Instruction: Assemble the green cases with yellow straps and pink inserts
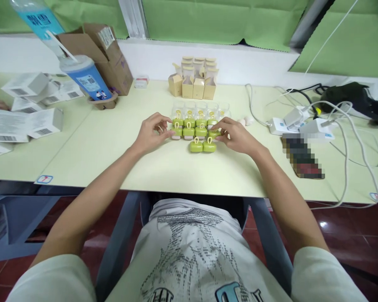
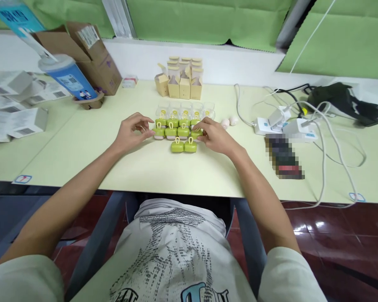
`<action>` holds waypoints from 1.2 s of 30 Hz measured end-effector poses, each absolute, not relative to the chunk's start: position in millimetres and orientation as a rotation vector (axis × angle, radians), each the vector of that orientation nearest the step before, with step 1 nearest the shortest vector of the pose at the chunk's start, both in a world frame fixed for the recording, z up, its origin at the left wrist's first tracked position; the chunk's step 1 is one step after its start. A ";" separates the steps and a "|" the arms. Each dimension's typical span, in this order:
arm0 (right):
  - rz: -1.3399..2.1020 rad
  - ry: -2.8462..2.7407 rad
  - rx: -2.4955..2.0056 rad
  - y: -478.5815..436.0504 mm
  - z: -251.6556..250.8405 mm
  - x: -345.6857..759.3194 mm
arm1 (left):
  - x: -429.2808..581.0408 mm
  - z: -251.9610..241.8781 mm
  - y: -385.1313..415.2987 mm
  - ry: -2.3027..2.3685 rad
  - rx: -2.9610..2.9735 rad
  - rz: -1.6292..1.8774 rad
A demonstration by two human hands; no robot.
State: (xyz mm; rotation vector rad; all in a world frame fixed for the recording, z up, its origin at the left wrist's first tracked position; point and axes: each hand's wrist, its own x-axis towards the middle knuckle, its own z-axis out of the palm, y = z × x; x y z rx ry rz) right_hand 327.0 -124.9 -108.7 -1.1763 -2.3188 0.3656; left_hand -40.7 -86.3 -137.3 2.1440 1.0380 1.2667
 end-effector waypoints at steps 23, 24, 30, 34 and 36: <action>-0.008 -1.988 -1.435 -120.8 -101.7 359.7 | -27.5 -132.8 -108.4 1.125 2.500 1.272; -0.058 -1.962 -1.507 -119.7 -102.6 366.6 | -22.3 -128.3 -117.5 1.111 2.577 1.249; -0.200 -2.032 -1.734 -115.1 -123.3 378.2 | 28.8 -99.7 -175.7 1.049 3.113 0.661; -0.144 -2.070 -1.805 -109.3 -131.4 379.7 | 46.4 -89.6 -183.8 1.023 3.217 0.346; -0.129 -2.073 -1.817 -107.0 -130.8 386.3 | 47.4 -88.0 -184.8 1.038 3.207 0.299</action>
